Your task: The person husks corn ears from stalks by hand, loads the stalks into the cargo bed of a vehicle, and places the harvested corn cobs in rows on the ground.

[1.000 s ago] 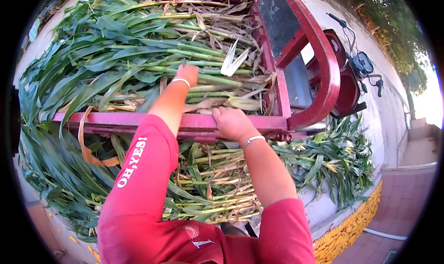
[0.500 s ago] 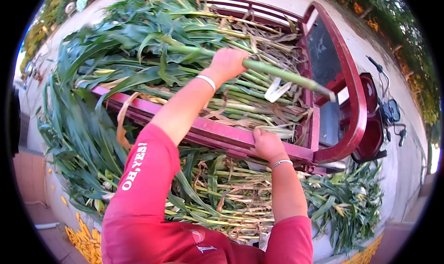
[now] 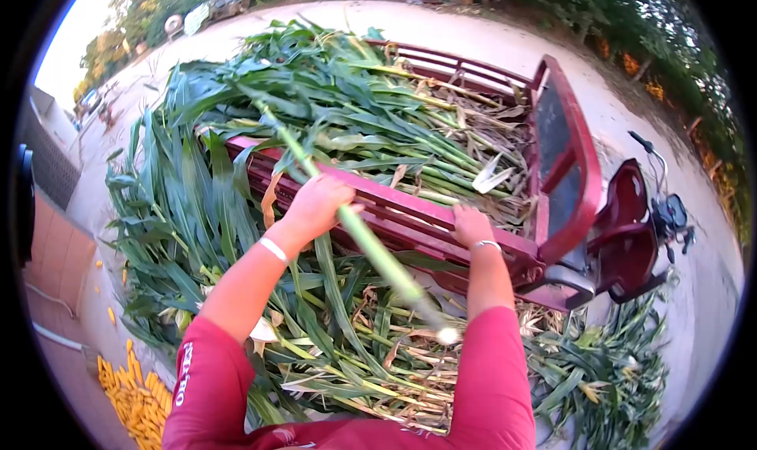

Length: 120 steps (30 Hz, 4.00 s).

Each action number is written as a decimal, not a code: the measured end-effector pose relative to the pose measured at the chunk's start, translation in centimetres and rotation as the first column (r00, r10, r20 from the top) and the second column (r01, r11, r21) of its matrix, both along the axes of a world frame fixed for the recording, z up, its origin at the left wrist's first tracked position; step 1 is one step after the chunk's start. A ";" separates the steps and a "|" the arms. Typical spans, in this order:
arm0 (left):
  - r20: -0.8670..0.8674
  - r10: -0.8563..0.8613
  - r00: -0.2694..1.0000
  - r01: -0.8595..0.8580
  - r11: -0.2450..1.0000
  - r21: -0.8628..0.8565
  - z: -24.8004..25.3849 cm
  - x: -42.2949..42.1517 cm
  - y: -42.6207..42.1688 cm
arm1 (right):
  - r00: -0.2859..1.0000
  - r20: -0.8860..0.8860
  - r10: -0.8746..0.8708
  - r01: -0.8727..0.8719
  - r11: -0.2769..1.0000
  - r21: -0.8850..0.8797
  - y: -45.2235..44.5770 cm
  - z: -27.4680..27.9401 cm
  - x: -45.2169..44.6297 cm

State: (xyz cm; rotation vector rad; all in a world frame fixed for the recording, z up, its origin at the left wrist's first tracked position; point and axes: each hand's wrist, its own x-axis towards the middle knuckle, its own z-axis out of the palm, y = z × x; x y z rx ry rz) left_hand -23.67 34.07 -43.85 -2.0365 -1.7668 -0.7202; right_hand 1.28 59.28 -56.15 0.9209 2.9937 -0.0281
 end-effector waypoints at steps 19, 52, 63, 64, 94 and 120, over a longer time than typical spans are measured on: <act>0.013 -0.329 0.944 0.312 0.880 -0.358 -0.8 37.7 -21.2 | 0.959 0.194 -0.208 0.223 0.127 -0.966 -41.1 16.9 27.6; 0.583 -0.265 -0.768 -0.191 0.964 0.186 -0.7 18.6 -26.5 | 0.353 0.474 -0.807 0.268 -0.398 -0.877 -64.7 0.7 56.8; 0.881 -0.399 -0.254 -0.071 0.916 0.394 14.6 21.0 -32.4 | 0.711 0.153 -0.687 0.319 0.121 -0.940 -50.3 -4.5 41.8; 0.892 -0.405 -0.202 -0.073 0.914 0.398 15.2 21.0 -32.6 | 0.742 0.103 -0.663 0.300 0.190 -0.935 -49.1 -4.4 40.0; 0.175 -0.239 0.955 0.285 0.575 -0.767 14.6 35.0 -32.7 | 0.442 -0.888 -0.127 -0.671 0.609 -0.422 -43.7 37.0 13.0; 0.595 -0.796 -0.114 0.389 0.515 0.764 34.0 24.9 -28.2 | 0.469 -0.856 -0.216 -0.775 0.363 -0.516 -40.6 37.0 22.7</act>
